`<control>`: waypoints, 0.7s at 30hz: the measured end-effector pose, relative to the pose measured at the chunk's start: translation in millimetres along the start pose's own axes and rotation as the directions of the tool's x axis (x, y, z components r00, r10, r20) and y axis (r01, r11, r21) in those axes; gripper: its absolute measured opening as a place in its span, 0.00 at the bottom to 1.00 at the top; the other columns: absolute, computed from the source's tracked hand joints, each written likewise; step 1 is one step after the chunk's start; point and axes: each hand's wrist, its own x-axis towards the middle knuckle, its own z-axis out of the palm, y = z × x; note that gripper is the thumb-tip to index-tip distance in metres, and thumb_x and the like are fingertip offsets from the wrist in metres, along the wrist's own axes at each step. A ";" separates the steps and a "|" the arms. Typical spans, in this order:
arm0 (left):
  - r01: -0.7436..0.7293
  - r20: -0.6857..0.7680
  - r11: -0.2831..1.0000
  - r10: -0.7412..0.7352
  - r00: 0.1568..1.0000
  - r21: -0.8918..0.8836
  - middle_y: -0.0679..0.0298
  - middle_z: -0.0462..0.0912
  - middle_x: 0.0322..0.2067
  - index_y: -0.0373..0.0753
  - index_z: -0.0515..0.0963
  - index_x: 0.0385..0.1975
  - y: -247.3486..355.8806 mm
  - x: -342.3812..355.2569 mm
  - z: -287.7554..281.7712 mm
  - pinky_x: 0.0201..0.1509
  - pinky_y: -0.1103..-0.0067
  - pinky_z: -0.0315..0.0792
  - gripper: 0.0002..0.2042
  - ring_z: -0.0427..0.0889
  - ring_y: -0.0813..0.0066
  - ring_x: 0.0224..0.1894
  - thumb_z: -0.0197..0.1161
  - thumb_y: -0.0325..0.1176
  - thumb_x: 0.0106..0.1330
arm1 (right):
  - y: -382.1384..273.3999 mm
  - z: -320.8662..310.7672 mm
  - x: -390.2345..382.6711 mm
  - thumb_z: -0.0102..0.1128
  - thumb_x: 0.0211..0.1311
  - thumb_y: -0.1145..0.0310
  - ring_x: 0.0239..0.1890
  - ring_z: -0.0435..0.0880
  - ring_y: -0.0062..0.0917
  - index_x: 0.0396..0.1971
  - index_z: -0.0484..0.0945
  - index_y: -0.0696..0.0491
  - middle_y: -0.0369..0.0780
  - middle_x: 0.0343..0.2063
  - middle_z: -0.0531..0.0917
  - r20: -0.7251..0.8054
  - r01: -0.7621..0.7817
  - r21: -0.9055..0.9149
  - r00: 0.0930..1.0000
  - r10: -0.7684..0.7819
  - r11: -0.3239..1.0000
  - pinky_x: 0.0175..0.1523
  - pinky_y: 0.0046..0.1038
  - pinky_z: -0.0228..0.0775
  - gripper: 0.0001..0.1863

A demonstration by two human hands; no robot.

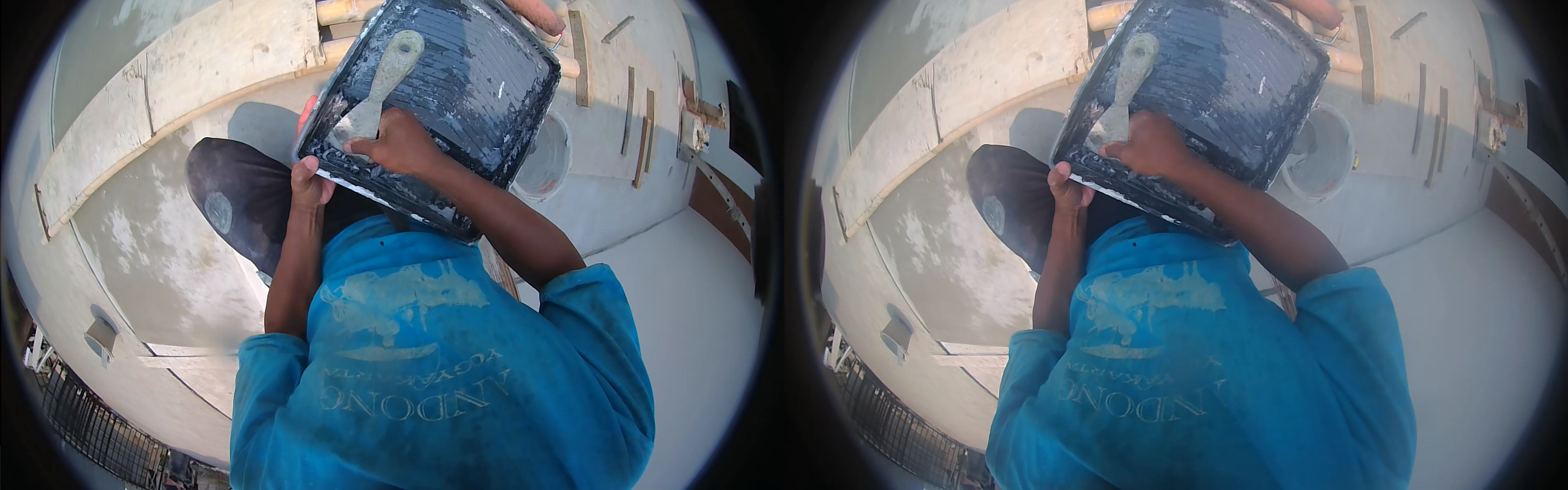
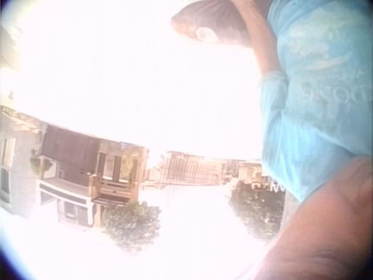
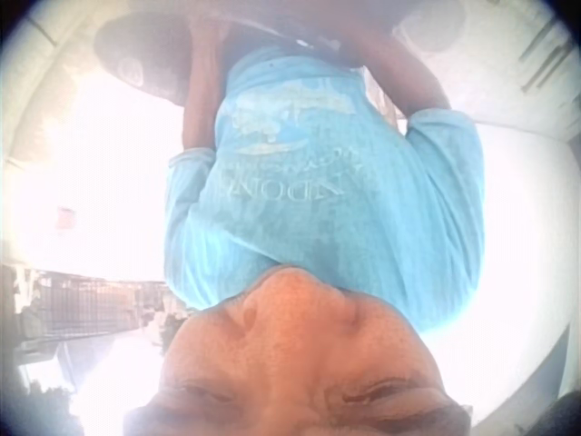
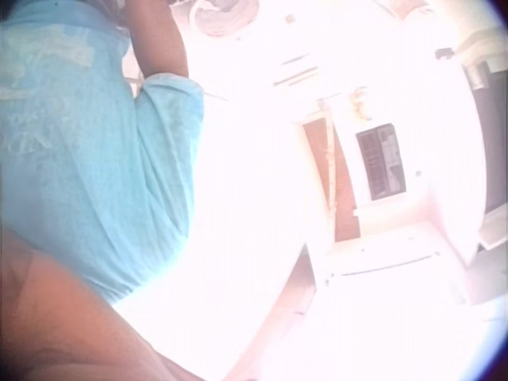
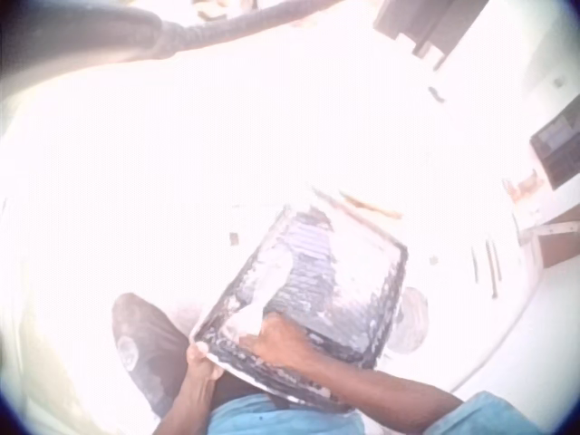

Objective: The person uses a putty knife to scrape and mix grey paint inside a black paint tray. They repeatedly spread the paint across the tray surface and scrape the edges to consolidate the material.

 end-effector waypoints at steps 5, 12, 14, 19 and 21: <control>-0.050 0.028 0.997 0.048 0.998 0.057 0.48 0.66 0.66 0.36 0.45 0.75 11.8 0.3 19.1 0.71 0.65 0.68 0.60 0.71 0.56 0.67 0.78 0.48 0.44 | 4.8 -22.2 -6.7 0.70 0.55 0.56 0.37 0.87 0.46 0.41 0.85 0.57 0.51 0.29 0.86 0.090 0.143 -0.090 0.987 -0.135 0.986 0.46 0.41 0.77 0.21; -0.213 0.205 0.970 0.186 0.961 0.119 0.46 0.66 0.65 0.37 0.42 0.75 39.5 9.3 46.9 0.69 0.62 0.70 0.63 0.72 0.54 0.66 0.81 0.45 0.43 | -48.3 -39.6 -39.9 0.67 0.60 0.62 0.31 0.87 0.37 0.40 0.85 0.58 0.46 0.28 0.87 -0.281 0.280 0.141 0.931 -0.232 0.950 0.38 0.35 0.76 0.15; -0.271 0.260 0.951 0.226 0.939 0.152 0.46 0.65 0.66 0.37 0.42 0.75 44.4 12.9 54.5 0.71 0.61 0.68 0.64 0.71 0.53 0.67 0.82 0.45 0.42 | -55.9 -32.2 -45.5 0.66 0.60 0.64 0.30 0.87 0.36 0.40 0.85 0.57 0.45 0.28 0.87 -0.356 0.418 0.172 0.871 -0.339 0.892 0.36 0.33 0.75 0.13; -0.297 0.296 0.938 0.238 0.925 0.176 0.46 0.64 0.68 0.38 0.40 0.76 67.1 16.2 73.1 0.72 0.60 0.66 0.65 0.68 0.52 0.69 0.83 0.46 0.42 | -86.7 -9.7 -42.3 0.66 0.60 0.66 0.33 0.87 0.39 0.39 0.85 0.55 0.46 0.29 0.86 -0.382 0.587 -0.024 0.743 -0.550 0.809 0.36 0.35 0.77 0.11; -0.289 0.290 0.935 0.224 0.930 0.204 0.46 0.64 0.68 0.38 0.40 0.76 74.9 19.5 70.0 0.72 0.60 0.66 0.65 0.69 0.52 0.69 0.83 0.46 0.42 | -87.5 -6.3 -35.5 0.66 0.60 0.66 0.33 0.86 0.42 0.37 0.84 0.55 0.48 0.29 0.85 -0.360 0.624 -0.081 0.709 -0.606 0.777 0.36 0.39 0.77 0.10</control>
